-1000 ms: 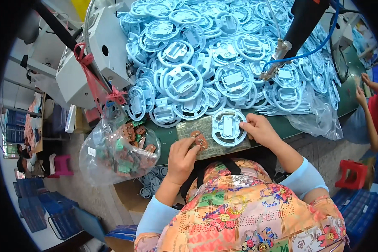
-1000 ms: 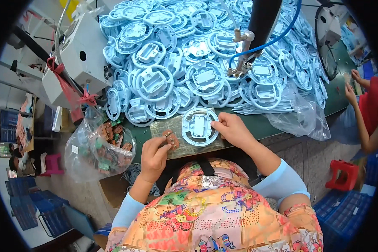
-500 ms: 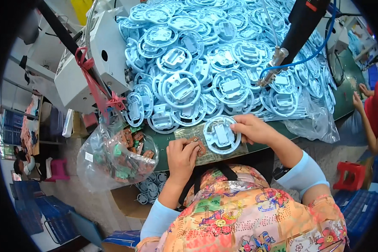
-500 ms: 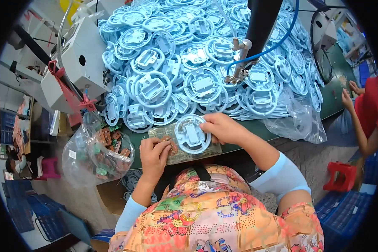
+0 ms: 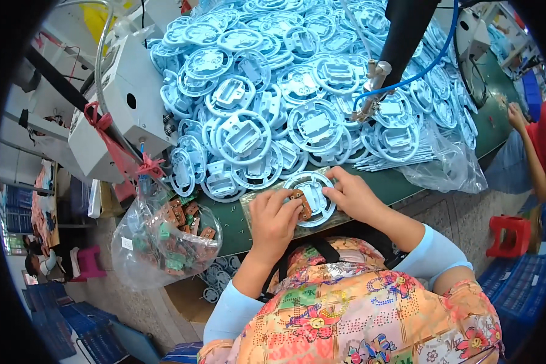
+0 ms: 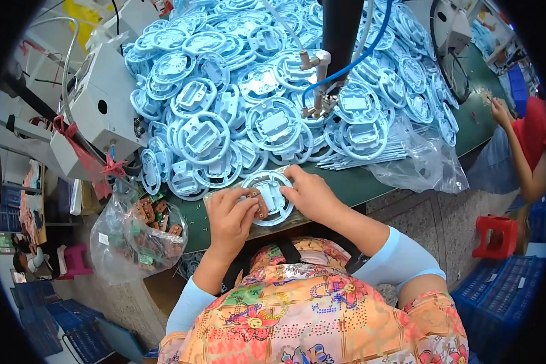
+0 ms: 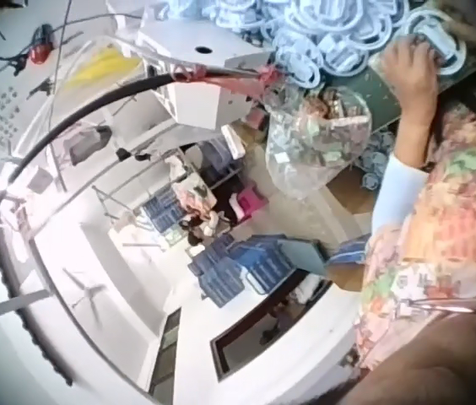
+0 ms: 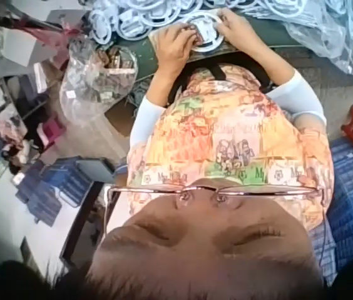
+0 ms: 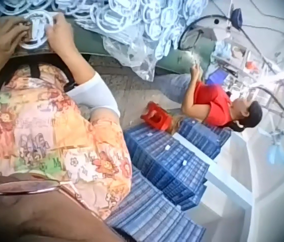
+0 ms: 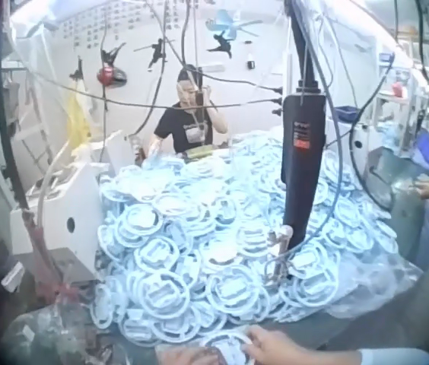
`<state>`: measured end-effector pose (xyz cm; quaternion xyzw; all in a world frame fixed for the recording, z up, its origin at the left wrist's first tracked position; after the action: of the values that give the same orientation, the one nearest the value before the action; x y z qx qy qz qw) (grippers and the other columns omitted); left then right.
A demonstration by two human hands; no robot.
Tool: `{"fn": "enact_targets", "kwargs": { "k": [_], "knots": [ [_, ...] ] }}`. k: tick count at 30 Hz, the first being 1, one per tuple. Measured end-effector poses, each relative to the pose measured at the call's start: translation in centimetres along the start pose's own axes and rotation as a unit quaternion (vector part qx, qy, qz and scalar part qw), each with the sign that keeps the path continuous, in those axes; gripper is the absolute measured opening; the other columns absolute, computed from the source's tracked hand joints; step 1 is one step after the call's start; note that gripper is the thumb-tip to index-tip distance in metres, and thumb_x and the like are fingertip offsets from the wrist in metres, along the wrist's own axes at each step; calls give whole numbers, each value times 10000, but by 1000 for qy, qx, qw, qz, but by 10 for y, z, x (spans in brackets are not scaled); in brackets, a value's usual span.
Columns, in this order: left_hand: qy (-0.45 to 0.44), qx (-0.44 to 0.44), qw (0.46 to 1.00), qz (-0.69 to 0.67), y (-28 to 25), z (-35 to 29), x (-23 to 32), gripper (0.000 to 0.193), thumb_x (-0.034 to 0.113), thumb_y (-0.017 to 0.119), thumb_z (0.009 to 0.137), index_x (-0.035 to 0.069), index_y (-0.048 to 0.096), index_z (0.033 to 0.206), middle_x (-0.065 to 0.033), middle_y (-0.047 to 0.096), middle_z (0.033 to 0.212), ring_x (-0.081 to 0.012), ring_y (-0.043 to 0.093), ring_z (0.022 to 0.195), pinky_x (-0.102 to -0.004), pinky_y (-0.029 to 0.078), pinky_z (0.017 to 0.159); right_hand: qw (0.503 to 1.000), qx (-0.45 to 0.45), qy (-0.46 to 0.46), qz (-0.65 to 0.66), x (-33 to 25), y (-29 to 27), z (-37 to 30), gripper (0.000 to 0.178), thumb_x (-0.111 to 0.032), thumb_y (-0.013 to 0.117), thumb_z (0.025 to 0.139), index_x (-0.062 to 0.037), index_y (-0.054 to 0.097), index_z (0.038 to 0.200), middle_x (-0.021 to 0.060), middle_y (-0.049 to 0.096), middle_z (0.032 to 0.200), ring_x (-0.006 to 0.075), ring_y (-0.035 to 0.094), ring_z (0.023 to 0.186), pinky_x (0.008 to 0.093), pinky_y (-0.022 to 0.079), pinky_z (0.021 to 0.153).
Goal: Assembling plastic housings for small electronics using a power screwdriver.
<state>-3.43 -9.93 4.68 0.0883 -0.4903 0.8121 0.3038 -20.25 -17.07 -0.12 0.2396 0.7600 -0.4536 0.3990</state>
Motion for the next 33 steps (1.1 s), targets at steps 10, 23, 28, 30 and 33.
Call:
{"fn": "enact_targets", "kwargs": {
  "k": [10, 23, 28, 30, 33],
  "knots": [
    [2, -51, 999, 5, 18, 7, 1, 217, 99, 734, 748, 117, 691, 960, -7, 649, 1084, -252, 561, 1021, -409, 376, 883, 996, 47, -63, -39, 3, 9, -4, 286, -184, 643, 910, -34, 536, 1129, 133, 634, 635, 311, 634, 604, 397, 450, 561],
    [44, -73, 996, 25, 19, 14, 6, 202, 85, 725, 755, 106, 685, 952, -20, 661, 1054, -272, 568, 1014, -416, 388, 863, 998, 14, -33, -51, 2, 9, -3, 305, -247, 640, 894, -61, 519, 1105, 211, 676, 808, 436, 647, 792, 534, 487, 694],
    [1, -64, 998, 8, 18, 7, 2, 229, 79, 723, 757, 96, 686, 983, -51, 637, 1111, -303, 543, 1066, -439, 383, 906, 998, 16, -50, -44, -1, 7, -2, 304, -243, 639, 896, -64, 519, 1110, 217, 671, 809, 438, 646, 793, 529, 487, 692],
    [-15, -105, 994, -14, 18, 5, -1, 322, 106, 739, 753, 94, 675, 1069, -96, 579, 1228, -335, 490, 1170, -456, 367, 962, 998, 18, -45, -47, 4, 7, -2, 300, -241, 638, 897, -65, 520, 1109, 215, 672, 812, 436, 647, 795, 525, 489, 690],
    [-26, -128, 991, -33, 16, 3, 4, 393, 118, 750, 744, 104, 657, 1126, -101, 548, 1276, -345, 465, 1221, -466, 357, 991, 999, 15, -33, -36, 4, 2, -6, 288, -238, 637, 901, -66, 524, 1102, 205, 673, 810, 428, 650, 797, 513, 496, 684]
  ]
}}
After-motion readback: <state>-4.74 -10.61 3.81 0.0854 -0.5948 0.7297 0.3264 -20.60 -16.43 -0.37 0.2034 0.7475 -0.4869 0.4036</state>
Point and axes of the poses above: each hand's wrist, its own z-axis towards the middle knuckle, its own y-axis out of the palm, x = y × z, the point moved 7 cm from there along z, towards the middle knuckle
